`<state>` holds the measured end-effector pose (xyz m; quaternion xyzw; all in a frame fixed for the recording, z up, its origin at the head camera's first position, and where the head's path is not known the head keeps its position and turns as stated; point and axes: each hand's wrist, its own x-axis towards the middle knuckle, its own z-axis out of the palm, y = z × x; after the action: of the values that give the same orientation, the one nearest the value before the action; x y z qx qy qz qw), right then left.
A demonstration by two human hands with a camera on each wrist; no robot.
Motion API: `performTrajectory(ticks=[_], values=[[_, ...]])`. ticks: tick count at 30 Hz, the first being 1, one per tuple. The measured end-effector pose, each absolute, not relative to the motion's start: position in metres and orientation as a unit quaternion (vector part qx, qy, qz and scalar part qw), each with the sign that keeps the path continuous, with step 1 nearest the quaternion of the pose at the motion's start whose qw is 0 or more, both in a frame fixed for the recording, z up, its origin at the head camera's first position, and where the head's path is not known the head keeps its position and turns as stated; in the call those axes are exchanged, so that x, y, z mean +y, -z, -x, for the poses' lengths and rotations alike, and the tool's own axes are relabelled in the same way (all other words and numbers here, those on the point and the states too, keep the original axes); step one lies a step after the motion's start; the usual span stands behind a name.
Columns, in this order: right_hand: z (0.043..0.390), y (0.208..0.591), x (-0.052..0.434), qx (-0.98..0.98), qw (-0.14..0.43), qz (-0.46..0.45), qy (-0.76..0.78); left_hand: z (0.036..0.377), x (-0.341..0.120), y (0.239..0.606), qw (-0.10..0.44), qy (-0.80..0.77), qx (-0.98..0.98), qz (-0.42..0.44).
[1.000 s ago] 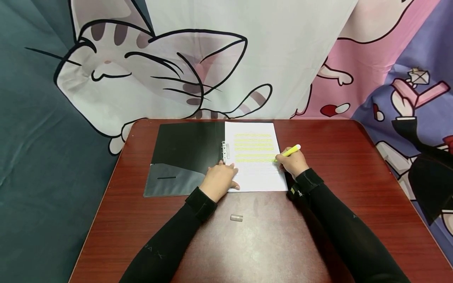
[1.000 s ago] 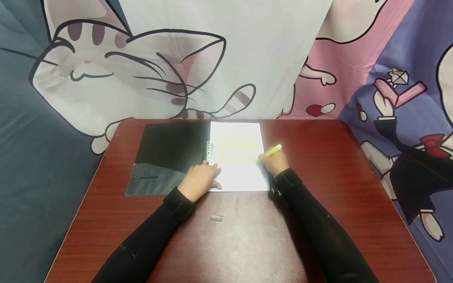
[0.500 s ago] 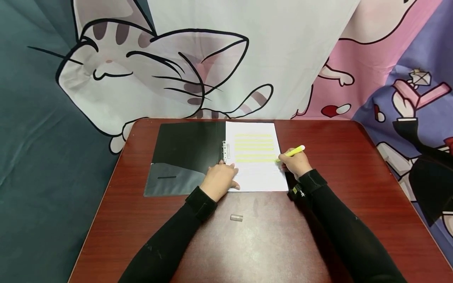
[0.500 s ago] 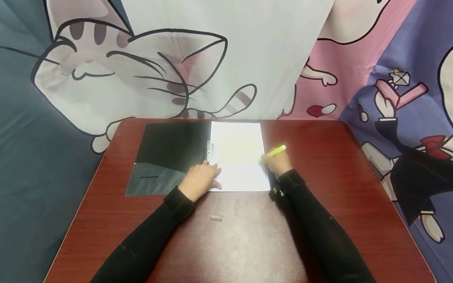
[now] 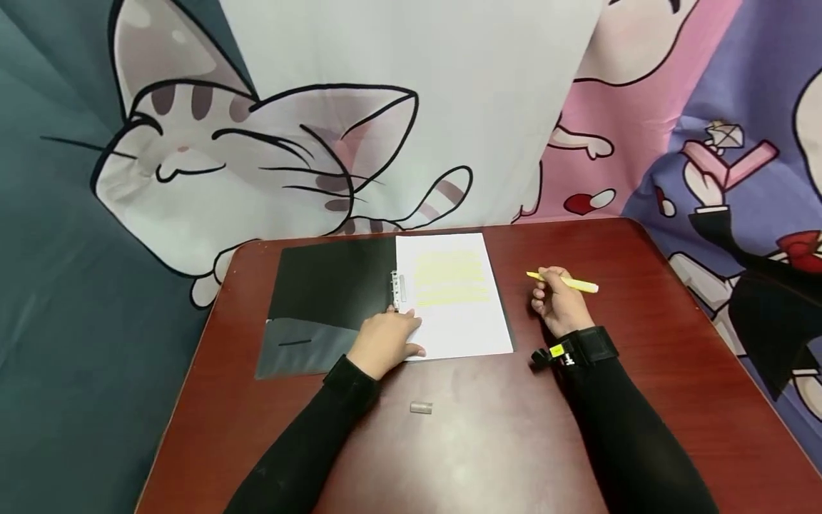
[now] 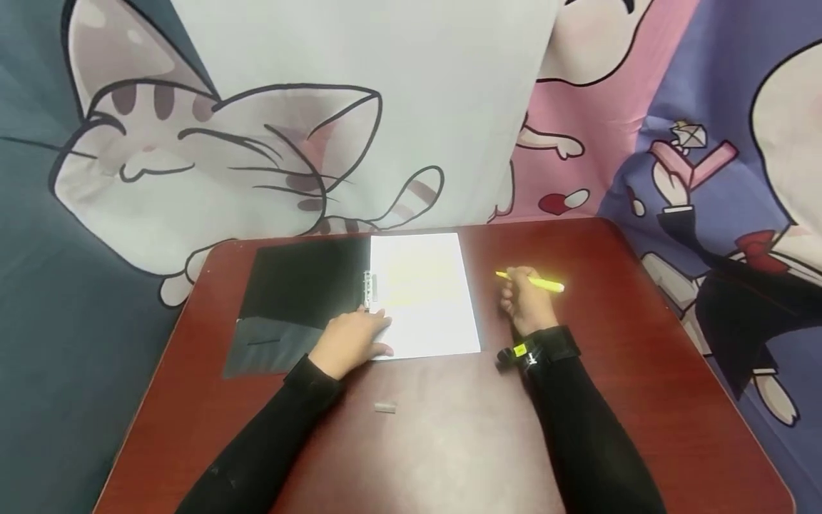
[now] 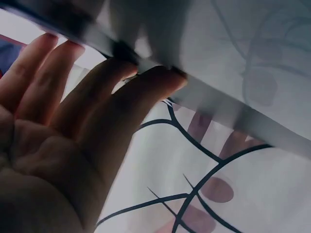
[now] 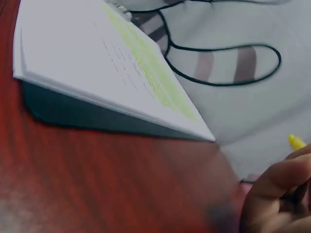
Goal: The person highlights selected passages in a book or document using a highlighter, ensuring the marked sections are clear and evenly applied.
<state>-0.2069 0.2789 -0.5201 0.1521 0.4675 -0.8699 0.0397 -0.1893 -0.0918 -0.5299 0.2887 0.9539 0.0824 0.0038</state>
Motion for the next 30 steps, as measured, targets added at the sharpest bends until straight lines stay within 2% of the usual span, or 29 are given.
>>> performTrajectory(ticks=[4,7,11,17,24,30], values=[[0.212,0.54,0.276,0.354,0.042,-0.147,0.923,0.174,-0.095,0.515,0.04,-0.09,0.967,-0.234],[0.213,0.546,0.273,0.288,0.026,-0.149,0.945,0.166,-0.088,0.51,0.033,-0.055,0.974,-0.216],[0.21,0.548,0.271,0.269,0.005,-0.135,0.954,0.16,-0.066,0.508,0.022,-0.034,0.964,-0.264],[0.202,0.55,0.275,0.314,0.0,-0.127,0.941,0.155,-0.039,0.513,0.075,-0.061,0.94,-0.328],[0.205,0.551,0.285,0.331,-0.004,-0.107,0.937,0.161,-0.029,0.519,0.018,0.01,0.931,-0.365],[0.207,0.55,0.284,0.346,0.0,-0.106,0.932,0.163,-0.031,0.521,0.02,0.069,0.913,-0.401]])
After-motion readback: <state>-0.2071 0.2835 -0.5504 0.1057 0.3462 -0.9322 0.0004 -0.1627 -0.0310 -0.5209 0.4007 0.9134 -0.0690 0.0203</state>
